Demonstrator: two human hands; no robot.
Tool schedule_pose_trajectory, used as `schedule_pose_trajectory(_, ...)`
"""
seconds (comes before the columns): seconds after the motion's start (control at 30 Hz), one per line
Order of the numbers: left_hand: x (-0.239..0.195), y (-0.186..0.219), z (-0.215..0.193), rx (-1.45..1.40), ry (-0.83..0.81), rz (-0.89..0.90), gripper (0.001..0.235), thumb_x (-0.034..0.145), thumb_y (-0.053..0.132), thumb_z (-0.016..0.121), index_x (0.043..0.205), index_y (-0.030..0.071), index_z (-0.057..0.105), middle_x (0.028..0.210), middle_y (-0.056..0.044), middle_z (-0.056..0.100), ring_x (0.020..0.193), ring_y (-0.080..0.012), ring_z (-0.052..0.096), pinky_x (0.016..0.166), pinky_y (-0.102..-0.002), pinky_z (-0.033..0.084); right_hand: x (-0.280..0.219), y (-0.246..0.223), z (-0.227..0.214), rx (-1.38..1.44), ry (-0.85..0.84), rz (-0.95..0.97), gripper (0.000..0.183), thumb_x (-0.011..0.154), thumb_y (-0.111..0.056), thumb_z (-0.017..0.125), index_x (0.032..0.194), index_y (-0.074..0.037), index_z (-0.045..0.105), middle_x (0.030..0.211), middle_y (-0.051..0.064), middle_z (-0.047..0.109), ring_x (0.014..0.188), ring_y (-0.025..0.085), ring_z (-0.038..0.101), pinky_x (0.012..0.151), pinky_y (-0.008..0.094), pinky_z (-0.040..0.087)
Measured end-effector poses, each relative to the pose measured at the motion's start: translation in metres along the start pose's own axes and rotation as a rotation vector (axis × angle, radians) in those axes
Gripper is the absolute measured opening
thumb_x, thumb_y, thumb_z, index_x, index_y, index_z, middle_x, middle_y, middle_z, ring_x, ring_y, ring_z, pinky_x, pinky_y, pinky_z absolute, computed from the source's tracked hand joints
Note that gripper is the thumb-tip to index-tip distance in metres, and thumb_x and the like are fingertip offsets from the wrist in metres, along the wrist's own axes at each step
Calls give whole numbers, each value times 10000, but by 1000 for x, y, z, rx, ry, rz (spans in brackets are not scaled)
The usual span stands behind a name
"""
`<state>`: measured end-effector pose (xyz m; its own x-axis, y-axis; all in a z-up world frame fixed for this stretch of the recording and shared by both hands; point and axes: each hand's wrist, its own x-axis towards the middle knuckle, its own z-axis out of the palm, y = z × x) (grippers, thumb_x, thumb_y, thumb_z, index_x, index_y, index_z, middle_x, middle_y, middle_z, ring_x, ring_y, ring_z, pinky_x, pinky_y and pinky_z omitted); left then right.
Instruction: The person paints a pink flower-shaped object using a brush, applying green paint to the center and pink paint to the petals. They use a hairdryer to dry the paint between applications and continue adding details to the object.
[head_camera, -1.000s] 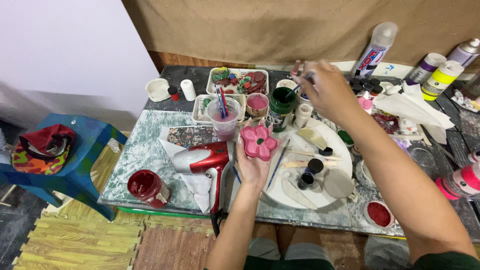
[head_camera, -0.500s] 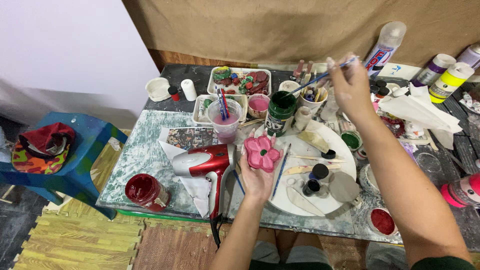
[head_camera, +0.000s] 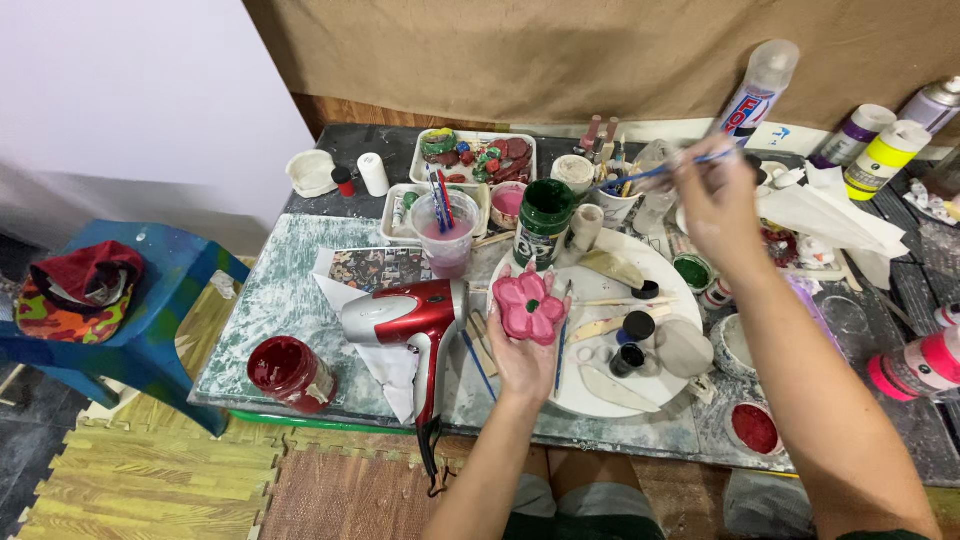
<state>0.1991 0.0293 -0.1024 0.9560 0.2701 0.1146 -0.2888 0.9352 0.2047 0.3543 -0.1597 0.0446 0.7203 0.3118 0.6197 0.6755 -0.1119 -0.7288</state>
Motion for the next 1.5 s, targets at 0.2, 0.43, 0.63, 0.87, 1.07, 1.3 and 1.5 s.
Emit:
schedule_pose_trajectory(0.2,-7,2,6,49,65,-16,586,1058,446,282,1586,193,308,1599,-86,415,1479,-335,407,1148,-551,400,-12,-1,4,64,165,120,114,1195,-87,549,1126,-42,470,981,105,667,889,152,674,805,281,551)
schedule_pose_trajectory(0.43,-11,4,13,62,52,1,585,1064,461,309,1590,204,317,1585,-92,423,1455,-330,429,1143,-555,393,-50,-49,14,-468,-229,-332,92,1052,-54,563,1122,-24,511,1119,165,631,1082,241,623,946,385,513)
schedule_pose_trajectory(0.63,-23,8,19,73,-40,39,620,1057,489,326,1607,206,281,1621,-95,388,1480,-333,402,1169,-577,371,-100,-62,-8,10,91,-18,71,1160,-82,503,1177,-27,544,1174,151,660,1043,214,609,972,352,483)
schedule_pose_trajectory(0.87,-75,11,47,165,-167,65,703,1051,534,335,1637,164,210,1681,-136,301,1520,-365,360,1204,-579,335,-192,-98,-12,588,298,256,138,1183,-98,529,1067,-27,544,1008,154,666,914,219,650,847,361,495)
schedule_pose_trajectory(1.07,-132,20,83,258,-289,14,725,1071,533,349,1636,102,206,1687,-166,296,1519,-362,369,1238,-557,327,-247,-149,-10,858,477,195,34,1144,-71,536,1125,-46,547,1003,142,671,823,247,659,718,378,523)
schedule_pose_trajectory(1.3,-159,28,105,296,-362,-15,728,1072,553,365,1609,74,255,1674,-176,335,1496,-361,400,1237,-545,351,-287,-139,-14,838,489,178,113,1182,-41,554,1077,-2,535,960,175,681,819,226,653,707,324,501)
schedule_pose_trajectory(1.5,-132,22,78,353,-299,80,655,1098,489,335,1603,76,276,1648,-176,367,1500,-377,417,1238,-545,357,-234,-129,2,444,579,153,57,1118,-70,589,1128,-83,534,1071,110,690,972,211,715,720,346,569)
